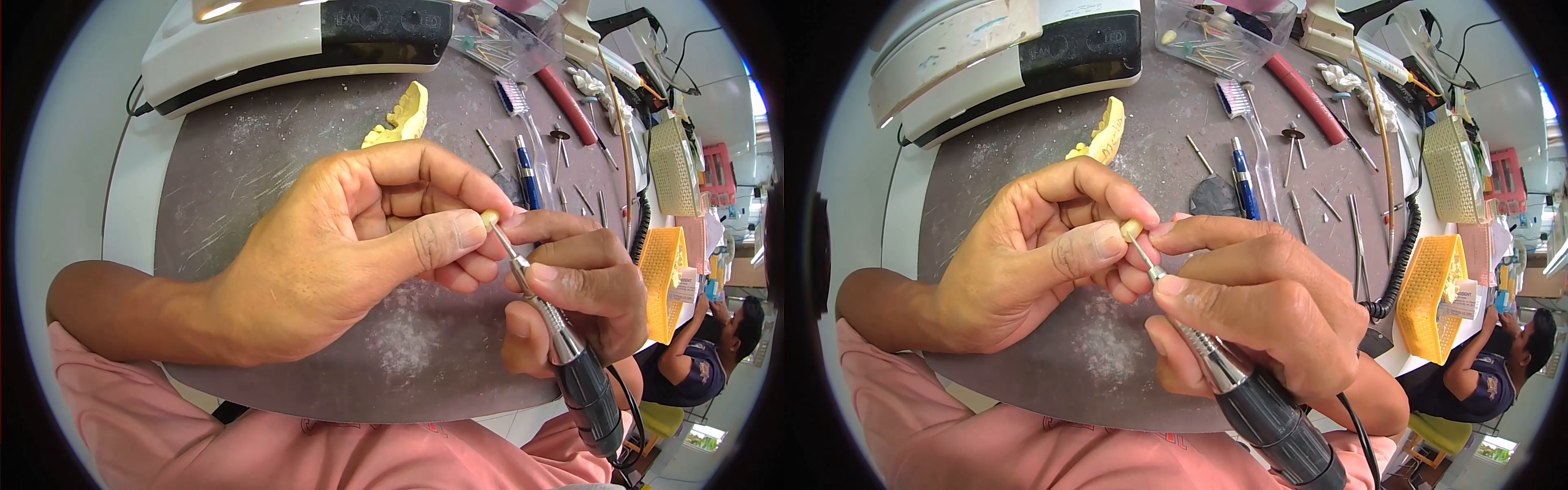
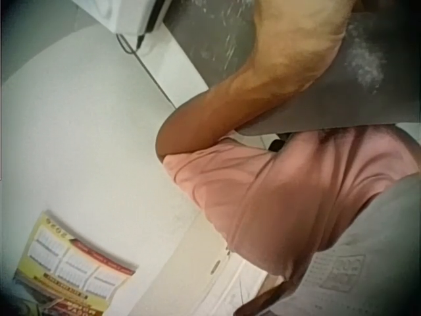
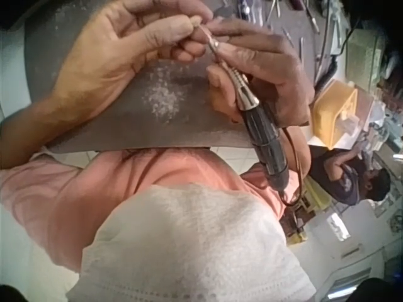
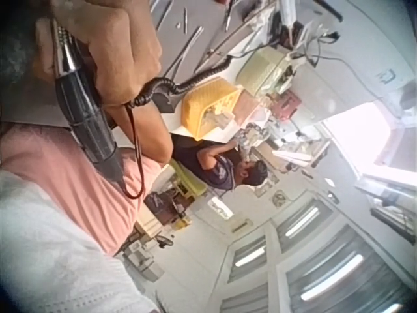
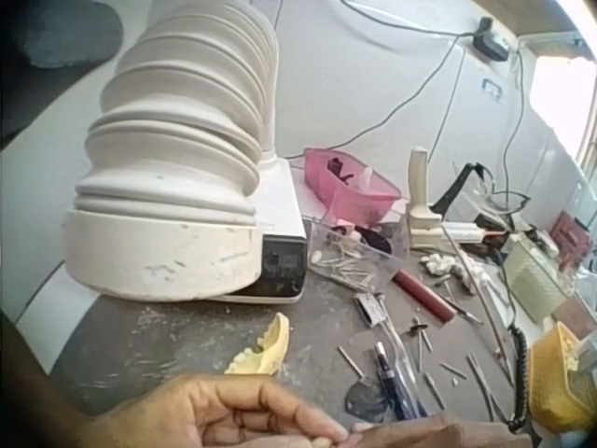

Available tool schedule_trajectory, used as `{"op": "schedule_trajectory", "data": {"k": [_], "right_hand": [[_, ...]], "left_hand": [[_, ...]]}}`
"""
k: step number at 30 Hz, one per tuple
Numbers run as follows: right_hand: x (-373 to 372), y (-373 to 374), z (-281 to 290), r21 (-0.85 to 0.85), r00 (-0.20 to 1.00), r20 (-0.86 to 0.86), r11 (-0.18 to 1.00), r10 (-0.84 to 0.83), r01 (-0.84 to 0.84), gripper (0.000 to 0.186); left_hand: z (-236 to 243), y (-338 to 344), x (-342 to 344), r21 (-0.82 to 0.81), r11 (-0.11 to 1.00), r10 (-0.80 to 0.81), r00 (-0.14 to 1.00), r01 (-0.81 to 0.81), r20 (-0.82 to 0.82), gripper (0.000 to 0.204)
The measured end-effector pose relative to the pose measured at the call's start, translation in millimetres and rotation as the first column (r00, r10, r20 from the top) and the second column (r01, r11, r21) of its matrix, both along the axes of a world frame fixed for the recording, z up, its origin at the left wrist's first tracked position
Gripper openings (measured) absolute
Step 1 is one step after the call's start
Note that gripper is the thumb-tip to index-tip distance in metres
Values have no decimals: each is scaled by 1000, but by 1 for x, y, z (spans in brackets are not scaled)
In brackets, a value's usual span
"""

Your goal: Polishing a prosthetic denture tooth using a rotary tool at a dental laboratory bench.

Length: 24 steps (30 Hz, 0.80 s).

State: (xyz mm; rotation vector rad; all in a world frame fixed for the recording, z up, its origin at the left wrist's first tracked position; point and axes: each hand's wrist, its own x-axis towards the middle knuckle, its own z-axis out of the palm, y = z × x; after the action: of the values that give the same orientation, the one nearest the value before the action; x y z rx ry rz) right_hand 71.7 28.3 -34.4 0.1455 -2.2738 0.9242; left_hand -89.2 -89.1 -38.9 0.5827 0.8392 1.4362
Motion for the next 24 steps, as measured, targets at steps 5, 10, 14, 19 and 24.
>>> {"op": "schedule_trajectory", "data": {"k": [5,10,14,19,24], "right_hand": [[0,1,0,14,1000,6,1000,3,-3,27],[-1,1,-1,76,1000,-21,997,8,-6,28],[0,2,2,66,1000,9,998,3,-4,28],[-1,2,-1,41,999,-39,999,-9,10,28],[-1,0,2,16,1000,-3,1000,3,-3,30]], "left_hand": [[0,-1,-1,-9,1000,0,1000,0,-2,18],[1,-1,0,2,1000,-2,1000,2,7,19],[2,0,-1,-24,1000,-15,1000,15,8,20],[4,0,-1,-34,999,-25,1000,26,8,21],[3,-1,-1,-16,999,-37,999,37,31,20]]}}
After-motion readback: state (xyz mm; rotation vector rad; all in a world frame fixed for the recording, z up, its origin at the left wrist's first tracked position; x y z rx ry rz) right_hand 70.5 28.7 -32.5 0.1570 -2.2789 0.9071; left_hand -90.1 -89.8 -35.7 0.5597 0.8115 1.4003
